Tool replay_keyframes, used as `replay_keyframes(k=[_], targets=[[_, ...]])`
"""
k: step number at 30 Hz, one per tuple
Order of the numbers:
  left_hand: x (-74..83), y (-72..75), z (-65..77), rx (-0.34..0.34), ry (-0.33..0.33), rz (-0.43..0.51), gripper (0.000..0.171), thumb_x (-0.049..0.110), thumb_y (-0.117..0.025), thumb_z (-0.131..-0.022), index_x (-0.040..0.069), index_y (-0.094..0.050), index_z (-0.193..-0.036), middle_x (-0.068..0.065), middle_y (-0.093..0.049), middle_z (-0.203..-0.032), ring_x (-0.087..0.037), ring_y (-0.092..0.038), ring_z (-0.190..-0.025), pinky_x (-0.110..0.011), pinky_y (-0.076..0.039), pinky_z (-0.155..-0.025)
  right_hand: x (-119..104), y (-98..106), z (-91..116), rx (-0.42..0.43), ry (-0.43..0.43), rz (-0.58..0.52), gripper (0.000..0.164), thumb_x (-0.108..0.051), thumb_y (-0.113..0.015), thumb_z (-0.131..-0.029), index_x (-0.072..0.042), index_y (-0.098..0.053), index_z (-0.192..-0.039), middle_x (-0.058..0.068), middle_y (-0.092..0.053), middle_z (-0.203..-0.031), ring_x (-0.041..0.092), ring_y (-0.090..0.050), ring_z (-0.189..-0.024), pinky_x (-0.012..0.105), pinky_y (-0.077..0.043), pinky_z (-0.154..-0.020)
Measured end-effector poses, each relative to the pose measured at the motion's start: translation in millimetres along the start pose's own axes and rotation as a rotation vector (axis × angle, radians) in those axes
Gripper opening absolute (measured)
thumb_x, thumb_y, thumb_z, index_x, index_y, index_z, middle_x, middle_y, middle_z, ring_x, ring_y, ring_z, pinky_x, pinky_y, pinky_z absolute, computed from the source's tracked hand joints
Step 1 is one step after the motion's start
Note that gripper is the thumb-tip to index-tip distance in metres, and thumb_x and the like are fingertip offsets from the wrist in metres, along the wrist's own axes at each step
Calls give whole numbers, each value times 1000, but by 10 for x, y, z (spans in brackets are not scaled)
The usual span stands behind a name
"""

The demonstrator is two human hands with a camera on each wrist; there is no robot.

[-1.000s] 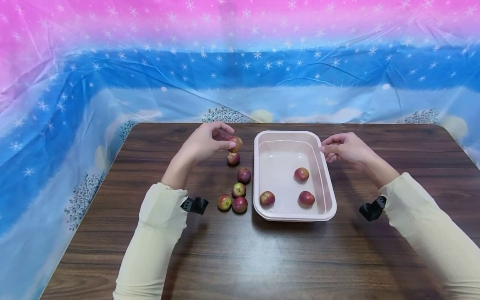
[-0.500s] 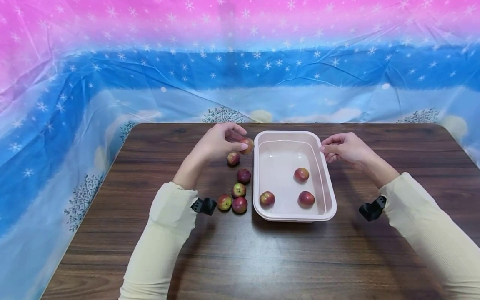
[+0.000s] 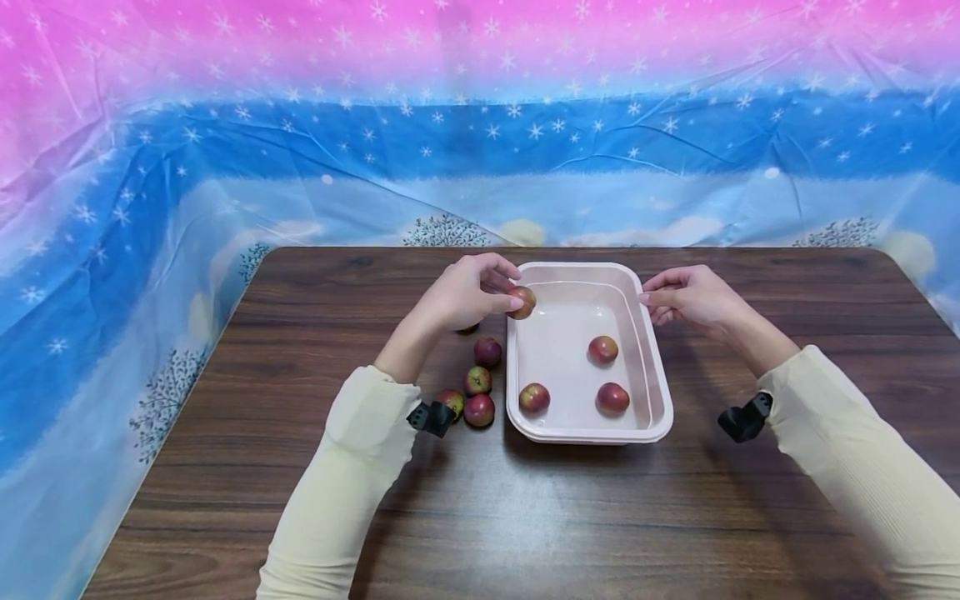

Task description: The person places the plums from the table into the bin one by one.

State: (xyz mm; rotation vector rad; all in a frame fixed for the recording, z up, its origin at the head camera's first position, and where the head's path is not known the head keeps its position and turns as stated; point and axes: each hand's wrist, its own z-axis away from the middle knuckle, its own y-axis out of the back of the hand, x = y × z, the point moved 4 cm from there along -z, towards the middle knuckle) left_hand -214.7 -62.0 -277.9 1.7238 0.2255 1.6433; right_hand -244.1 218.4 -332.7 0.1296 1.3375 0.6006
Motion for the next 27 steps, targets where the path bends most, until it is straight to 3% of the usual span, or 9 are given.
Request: replay_keyframes(k=[13,27], targets=[[11,-109,-39,-10,17,10,27,12,-66,-85,5,-58,-109,-10,-64,-105,-21,-56,-102,-32,-46,-82,9,4,0,5,3,14,36,-14,-56,-91,13,-49,-114,7,-61,-78,15,-60,-68,39,-52,-72],[-1,16,7,22,15,-5,37,15,-67,-84,3,-56,-117,-12,-62,-110,-21,-57,-102,-34,-41,-90,-3,0,14,1,4,11,36,-13,-56,-91,13,-48,-114,8,-61,-80,14,-60,-68,39,-52,-72]])
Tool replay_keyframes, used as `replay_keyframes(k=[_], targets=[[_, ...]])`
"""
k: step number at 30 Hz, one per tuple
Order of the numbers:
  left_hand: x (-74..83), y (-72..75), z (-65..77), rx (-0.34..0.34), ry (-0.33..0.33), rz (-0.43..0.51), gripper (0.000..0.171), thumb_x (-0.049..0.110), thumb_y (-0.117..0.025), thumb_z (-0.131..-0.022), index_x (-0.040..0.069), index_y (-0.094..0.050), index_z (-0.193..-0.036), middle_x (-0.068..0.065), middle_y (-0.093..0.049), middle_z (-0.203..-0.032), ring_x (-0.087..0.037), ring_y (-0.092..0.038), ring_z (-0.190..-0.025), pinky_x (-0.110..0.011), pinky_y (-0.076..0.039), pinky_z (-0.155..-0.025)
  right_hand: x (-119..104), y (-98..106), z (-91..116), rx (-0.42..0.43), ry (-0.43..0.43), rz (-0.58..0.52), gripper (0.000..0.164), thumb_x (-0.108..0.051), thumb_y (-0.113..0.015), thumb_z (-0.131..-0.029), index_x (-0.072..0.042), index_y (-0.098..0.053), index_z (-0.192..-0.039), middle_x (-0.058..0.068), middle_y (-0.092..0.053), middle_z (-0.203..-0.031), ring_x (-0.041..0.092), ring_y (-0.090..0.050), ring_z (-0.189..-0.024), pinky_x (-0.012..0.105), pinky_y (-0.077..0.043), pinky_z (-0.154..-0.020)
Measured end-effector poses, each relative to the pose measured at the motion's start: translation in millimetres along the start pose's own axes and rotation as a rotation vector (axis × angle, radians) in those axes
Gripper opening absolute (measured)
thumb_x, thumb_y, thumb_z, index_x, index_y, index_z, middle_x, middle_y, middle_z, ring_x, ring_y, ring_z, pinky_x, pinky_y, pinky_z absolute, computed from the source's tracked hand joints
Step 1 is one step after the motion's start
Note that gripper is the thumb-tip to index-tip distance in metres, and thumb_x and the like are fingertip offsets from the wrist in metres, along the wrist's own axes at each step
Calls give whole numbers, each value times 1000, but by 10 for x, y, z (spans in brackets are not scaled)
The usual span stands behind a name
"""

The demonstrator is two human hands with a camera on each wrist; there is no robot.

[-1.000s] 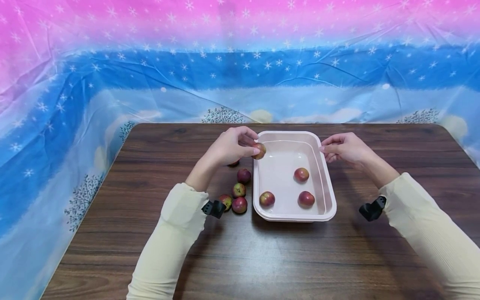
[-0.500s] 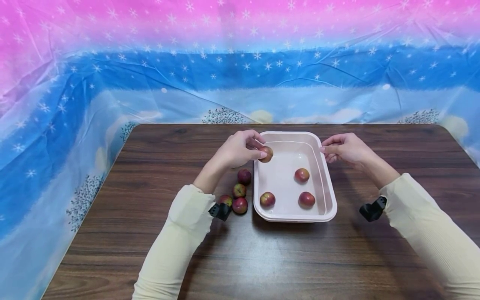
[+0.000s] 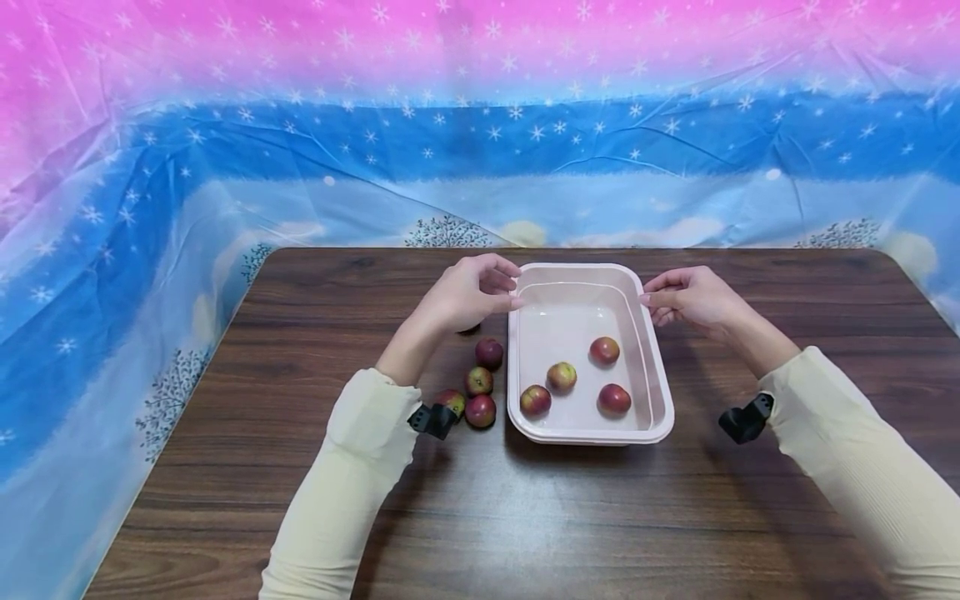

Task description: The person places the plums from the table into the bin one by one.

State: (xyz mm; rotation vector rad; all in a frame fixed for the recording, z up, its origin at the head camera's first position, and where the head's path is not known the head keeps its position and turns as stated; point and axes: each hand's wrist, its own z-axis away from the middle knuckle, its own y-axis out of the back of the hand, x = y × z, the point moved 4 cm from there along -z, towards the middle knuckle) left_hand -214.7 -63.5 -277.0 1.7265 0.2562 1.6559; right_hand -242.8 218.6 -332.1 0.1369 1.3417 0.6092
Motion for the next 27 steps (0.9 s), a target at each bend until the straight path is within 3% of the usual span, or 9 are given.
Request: replay_keyframes(k=[27], targets=[[-283,107,138,15,30,62,31,9,-64,-85,1,-57,-114,-16,-60,-110,-24,-57,-101,-34,-45,-83,-17,0,12,10,-15,16,37,-16,-57,-91,12,-49,-114,8,-61,-81,16,-60,-70,40,-51,-72]])
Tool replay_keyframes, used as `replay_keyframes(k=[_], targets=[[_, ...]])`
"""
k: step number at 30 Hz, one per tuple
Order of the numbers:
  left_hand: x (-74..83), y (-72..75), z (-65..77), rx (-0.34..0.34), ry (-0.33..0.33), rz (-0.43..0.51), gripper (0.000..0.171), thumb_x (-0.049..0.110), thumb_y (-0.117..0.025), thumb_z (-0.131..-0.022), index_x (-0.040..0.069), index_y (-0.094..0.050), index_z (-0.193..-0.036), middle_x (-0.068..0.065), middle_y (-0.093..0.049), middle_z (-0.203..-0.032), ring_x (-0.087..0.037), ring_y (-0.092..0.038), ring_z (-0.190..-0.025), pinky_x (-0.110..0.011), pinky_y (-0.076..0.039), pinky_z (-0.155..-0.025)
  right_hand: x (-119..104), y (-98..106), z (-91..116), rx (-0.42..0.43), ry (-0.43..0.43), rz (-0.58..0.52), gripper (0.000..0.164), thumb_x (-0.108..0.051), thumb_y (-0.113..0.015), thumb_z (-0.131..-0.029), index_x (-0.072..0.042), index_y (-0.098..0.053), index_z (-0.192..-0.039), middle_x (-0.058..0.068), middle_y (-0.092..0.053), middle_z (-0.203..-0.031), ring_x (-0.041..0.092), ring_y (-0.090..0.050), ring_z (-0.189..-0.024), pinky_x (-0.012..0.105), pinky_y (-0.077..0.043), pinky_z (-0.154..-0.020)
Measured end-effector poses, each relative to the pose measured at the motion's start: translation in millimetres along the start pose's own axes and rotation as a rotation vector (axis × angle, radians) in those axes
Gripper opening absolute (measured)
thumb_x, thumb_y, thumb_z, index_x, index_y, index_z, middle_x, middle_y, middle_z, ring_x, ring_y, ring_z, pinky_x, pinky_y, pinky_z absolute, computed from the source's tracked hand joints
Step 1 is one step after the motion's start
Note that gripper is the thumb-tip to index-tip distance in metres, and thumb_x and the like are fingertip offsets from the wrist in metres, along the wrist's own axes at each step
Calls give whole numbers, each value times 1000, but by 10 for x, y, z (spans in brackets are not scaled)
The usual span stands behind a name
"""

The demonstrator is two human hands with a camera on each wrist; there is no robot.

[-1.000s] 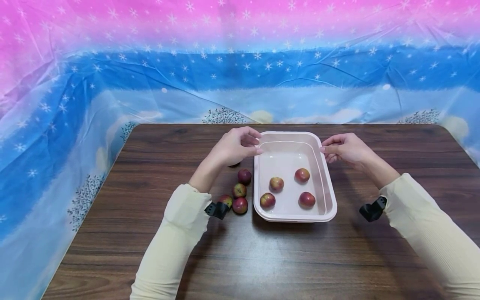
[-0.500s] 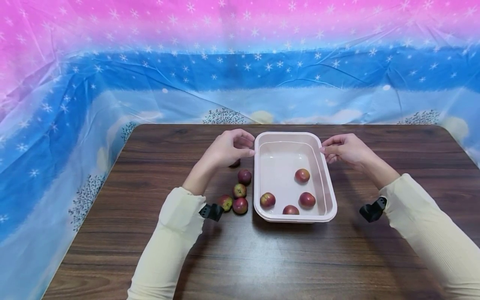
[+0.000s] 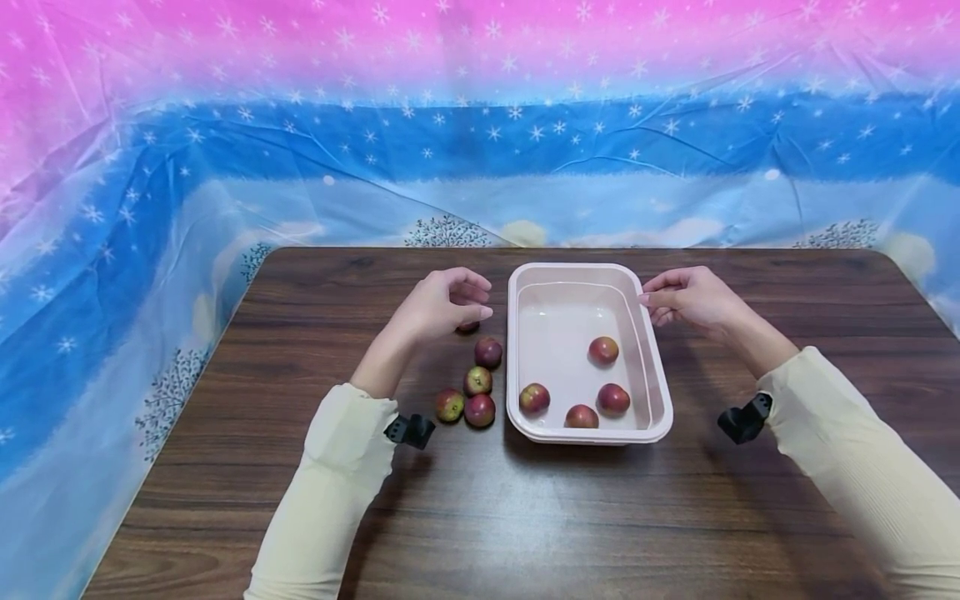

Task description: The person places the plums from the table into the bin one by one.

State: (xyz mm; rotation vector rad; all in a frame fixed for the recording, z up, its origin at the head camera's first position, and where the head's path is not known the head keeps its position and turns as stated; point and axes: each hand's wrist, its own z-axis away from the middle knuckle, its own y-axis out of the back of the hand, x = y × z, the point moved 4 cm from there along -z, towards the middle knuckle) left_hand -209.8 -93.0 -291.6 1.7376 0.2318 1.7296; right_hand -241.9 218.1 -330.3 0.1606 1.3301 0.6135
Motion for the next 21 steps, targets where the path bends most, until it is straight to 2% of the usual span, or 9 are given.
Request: replay_keyframes(k=[9,21], targets=[[-166,0,43,7,45,25,30,8,-64,-85,1,-57,-113,-15,-61,-108,-24,-57,-99,-34,-46,-82,4,-5,-15,-7,6,-20,38,-15,-57,-91,13,-48,-115,5,-62,-77,14,-60,-68,35,-52,-69],[-380,-56,131,0,61,68,30,4,-63,-84,-6,-56,-112,-21,-60,-107,-26,-59,-95,-31,-49,-79,13,-10,-30,-13,1,-33,40,-15,-58,-90,14,-47,-115,3,-63,-74,12,-60,-65,33,-52,-66]])
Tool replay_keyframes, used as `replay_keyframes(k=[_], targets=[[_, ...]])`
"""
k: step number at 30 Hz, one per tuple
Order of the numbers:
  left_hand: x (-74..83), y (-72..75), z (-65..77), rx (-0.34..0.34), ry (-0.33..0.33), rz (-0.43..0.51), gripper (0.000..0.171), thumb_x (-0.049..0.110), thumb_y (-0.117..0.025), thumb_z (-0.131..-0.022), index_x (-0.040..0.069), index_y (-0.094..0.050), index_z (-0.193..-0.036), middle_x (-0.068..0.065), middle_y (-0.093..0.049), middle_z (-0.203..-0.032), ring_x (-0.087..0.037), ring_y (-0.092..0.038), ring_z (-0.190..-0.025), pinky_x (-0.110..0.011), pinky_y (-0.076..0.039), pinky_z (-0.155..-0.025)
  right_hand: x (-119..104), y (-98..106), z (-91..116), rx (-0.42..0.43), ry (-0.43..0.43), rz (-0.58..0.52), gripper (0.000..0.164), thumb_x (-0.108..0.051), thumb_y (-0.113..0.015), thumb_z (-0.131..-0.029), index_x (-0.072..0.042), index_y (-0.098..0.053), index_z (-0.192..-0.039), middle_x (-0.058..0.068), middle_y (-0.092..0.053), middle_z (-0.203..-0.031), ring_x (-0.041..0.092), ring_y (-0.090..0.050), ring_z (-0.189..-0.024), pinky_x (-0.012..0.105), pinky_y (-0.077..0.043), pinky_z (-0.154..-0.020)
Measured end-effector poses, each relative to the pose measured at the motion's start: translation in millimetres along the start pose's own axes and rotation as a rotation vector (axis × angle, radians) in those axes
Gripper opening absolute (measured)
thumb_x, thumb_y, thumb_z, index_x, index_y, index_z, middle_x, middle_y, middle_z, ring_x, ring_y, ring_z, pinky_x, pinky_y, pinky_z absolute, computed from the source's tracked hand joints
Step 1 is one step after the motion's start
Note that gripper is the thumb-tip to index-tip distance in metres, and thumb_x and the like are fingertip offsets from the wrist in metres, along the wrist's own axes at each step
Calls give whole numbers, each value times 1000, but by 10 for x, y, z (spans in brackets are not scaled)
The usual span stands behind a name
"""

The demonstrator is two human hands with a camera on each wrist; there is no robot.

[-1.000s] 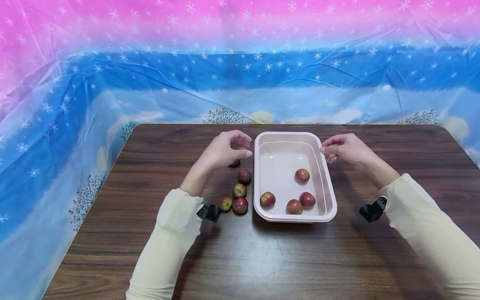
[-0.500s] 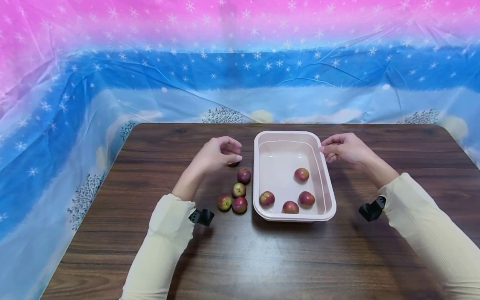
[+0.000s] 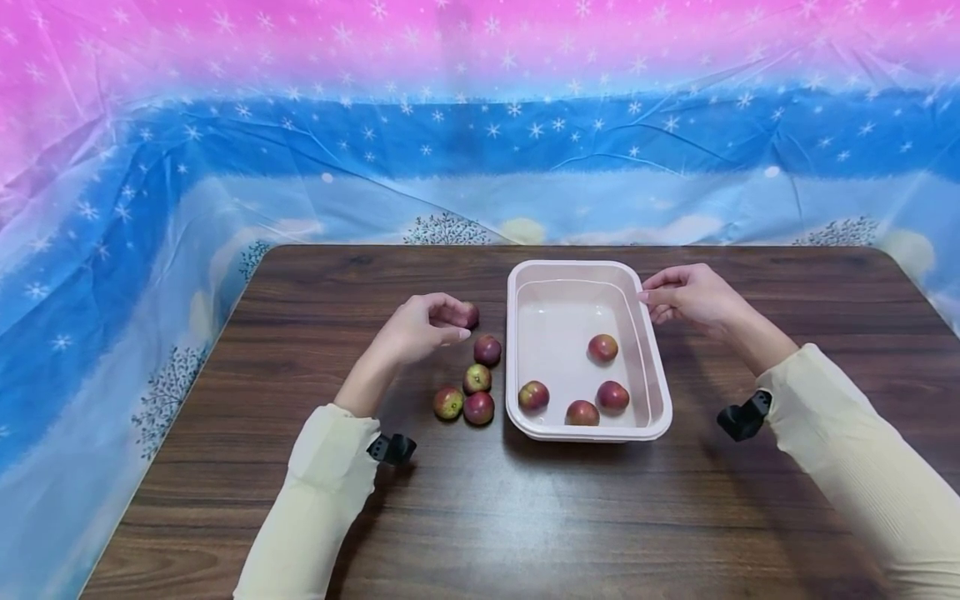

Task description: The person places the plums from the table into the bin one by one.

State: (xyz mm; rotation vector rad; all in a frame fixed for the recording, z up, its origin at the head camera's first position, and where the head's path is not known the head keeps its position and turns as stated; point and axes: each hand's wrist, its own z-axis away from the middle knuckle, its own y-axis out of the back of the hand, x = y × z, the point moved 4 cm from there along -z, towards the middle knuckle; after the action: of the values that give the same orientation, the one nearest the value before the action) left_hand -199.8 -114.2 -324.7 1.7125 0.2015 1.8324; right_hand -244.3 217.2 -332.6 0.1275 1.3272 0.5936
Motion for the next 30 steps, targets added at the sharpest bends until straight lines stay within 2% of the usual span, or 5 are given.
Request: replay_keyframes(k=[8,15,22,30], targets=[[-158,-61,64,-16,60,50,31,3,-62,-85,-6,-55,-114,-17,-60,-105,-24,-58,-93,-32,-50,-77,-4,0,-1,1,-4,0,41,-15,-58,-90,14,-47,-116,3,-62,-74,12,-60,-65,32,-52,-67],[-269,-127,126,-30,69,48,29,4,-63,-84,-6,-56,-111,-16,-60,-101,-22,-59,-86,-38,-50,-76,9,5,-4,0,-2,-1,41,-15,-58,-90,15,-47,-116,3,-62,-75,12,-60,-65,32,-53,-66],[-349,-144,197,-74,85,1,28,9,-65,-84,-3,-58,-109,-13,-61,-99,-20,-58,-84,-34,-49,-73,-1,4,-3,1,1,1,40,-14,-58,-91,15,-47,-116,3,-62,-74,13,-60,-65,31,-52,-65],[-408,-145,256,-99,93,4,27,9,-65,-84,-3,-58,-108,-13,-61,-97,-20,-57,-86,-30,-47,-71,0,4,-7,3,-8,6,39,-15,-58,-91,14,-47,-116,4,-62,-75,13,-60,-66,33,-53,-66]])
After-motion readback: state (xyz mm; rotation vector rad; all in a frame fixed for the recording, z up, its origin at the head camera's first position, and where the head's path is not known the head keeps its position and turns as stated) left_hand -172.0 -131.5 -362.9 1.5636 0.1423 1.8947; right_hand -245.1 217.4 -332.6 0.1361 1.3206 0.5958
